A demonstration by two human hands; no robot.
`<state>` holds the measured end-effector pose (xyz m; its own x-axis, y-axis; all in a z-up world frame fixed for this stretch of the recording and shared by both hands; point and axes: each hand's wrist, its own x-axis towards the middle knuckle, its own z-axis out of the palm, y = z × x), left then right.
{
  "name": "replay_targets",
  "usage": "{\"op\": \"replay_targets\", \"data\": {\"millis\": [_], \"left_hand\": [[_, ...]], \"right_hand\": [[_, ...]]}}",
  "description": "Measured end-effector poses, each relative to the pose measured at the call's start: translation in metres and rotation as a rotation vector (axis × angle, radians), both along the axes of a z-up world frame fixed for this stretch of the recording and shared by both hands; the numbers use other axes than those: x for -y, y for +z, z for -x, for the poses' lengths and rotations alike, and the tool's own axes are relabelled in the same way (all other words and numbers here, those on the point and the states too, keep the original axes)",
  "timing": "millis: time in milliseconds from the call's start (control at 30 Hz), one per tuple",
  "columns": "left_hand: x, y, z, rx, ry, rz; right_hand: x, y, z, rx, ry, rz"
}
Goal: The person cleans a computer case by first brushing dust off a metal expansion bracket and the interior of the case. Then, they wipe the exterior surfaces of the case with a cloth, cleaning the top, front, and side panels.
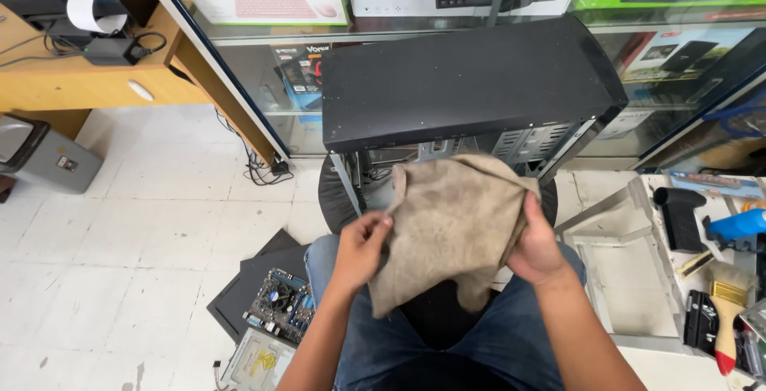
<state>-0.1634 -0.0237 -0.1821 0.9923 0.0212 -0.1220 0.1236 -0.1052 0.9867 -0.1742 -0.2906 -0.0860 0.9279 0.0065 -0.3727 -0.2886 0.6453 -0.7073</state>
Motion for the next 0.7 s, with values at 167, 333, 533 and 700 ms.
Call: {"op": "replay_targets", "data": {"millis": [167,333,533,700], "left_hand": [[-0.008,-0.020,0.005,-0.074,0.113,0.036],[-0.011,-0.018,0.006,0.059,0.191,0.020],[-0.013,0.020,0.011,0.060,0.236,-0.176],[-0.011,0.051,0.023,0.089,0.150,-0.154]], "right_hand": [[0.030,-0.066,0.000,-0.118,-0.113,0.151],[0.052,-0.113,0.004,-0.148,-0.230,0.220],[0.039,-0.072,0.023,-0.173,-0.173,0.779],[0.041,-0.069,0.029,-0.246,-0.156,1.000]]}}
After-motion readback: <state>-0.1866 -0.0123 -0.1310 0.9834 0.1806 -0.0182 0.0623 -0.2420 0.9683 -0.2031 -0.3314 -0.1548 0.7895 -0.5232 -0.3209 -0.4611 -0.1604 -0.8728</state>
